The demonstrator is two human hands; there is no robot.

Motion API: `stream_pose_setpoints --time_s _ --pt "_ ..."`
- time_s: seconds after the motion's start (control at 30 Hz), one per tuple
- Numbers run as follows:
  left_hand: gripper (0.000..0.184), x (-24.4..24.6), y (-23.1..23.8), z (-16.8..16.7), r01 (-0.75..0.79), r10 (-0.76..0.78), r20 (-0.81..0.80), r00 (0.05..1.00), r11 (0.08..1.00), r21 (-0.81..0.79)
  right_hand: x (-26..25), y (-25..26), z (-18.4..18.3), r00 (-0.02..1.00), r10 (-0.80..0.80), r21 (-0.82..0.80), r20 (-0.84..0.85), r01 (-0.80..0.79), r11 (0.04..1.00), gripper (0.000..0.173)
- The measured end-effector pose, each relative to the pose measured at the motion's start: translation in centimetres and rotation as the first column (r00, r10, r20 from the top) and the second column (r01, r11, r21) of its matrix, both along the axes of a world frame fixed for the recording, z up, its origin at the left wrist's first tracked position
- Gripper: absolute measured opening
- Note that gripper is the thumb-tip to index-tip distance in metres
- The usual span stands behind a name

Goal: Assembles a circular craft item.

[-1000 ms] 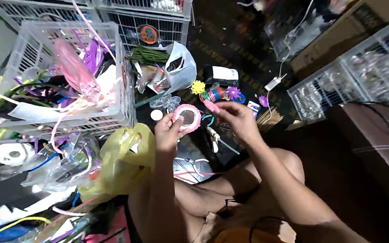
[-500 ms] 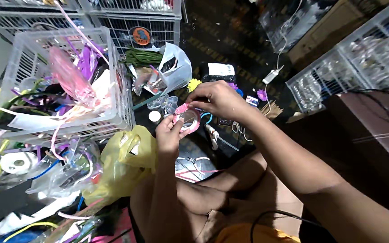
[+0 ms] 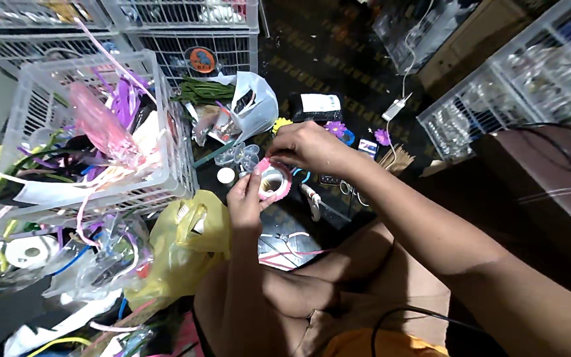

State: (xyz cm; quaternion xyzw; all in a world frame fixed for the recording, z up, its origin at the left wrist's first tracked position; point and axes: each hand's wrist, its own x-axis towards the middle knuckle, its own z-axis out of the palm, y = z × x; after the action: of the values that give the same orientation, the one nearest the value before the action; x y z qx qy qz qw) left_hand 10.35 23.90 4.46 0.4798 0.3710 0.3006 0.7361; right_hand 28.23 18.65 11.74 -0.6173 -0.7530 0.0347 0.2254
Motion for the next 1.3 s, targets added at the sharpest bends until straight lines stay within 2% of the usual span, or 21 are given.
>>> stream_pose_setpoints --time_s 0.17,0.37,0.57,0.67,0.77,1.07,1.3 --pt "0.027 0.3 -0.1 0.2 -0.047 0.047 0.014 0.999 0.999 -0.021 -0.5 -0.1 0.2 0.998 -0.052 -0.024 -0.036 0.051 0.998 0.015" --pt "0.025 0.5 -0.4 0.2 -0.109 0.110 0.045 0.993 0.994 -0.024 -0.9 -0.6 -0.5 0.993 -0.067 0.034 -0.100 0.071 0.997 0.015" --pt "0.025 0.4 -0.2 0.1 -0.121 0.122 0.039 0.992 0.992 -0.018 -0.7 -0.9 -0.6 0.999 0.044 0.105 -0.003 -0.044 0.994 0.017" --pt "0.026 0.5 -0.3 0.2 -0.125 0.126 0.043 0.991 0.992 -0.030 -0.8 -0.9 -0.9 0.998 0.034 0.147 0.054 -0.042 0.988 0.016" --pt "0.025 0.6 -0.4 0.2 -0.138 0.140 0.054 0.989 0.989 -0.044 -0.9 -0.9 -1.4 0.999 0.000 0.186 0.040 -0.007 0.982 0.014" --pt "0.020 0.7 -0.7 0.1 -0.130 0.124 0.063 0.990 0.987 0.099 -1.4 -1.0 -2.3 0.996 -0.072 0.213 -0.045 0.080 0.974 0.014" --pt "0.014 0.8 -0.7 -0.2 -0.168 0.162 0.065 0.985 0.981 0.093 -1.9 -1.0 -2.9 0.994 -0.074 0.244 -0.081 0.092 0.965 0.012"
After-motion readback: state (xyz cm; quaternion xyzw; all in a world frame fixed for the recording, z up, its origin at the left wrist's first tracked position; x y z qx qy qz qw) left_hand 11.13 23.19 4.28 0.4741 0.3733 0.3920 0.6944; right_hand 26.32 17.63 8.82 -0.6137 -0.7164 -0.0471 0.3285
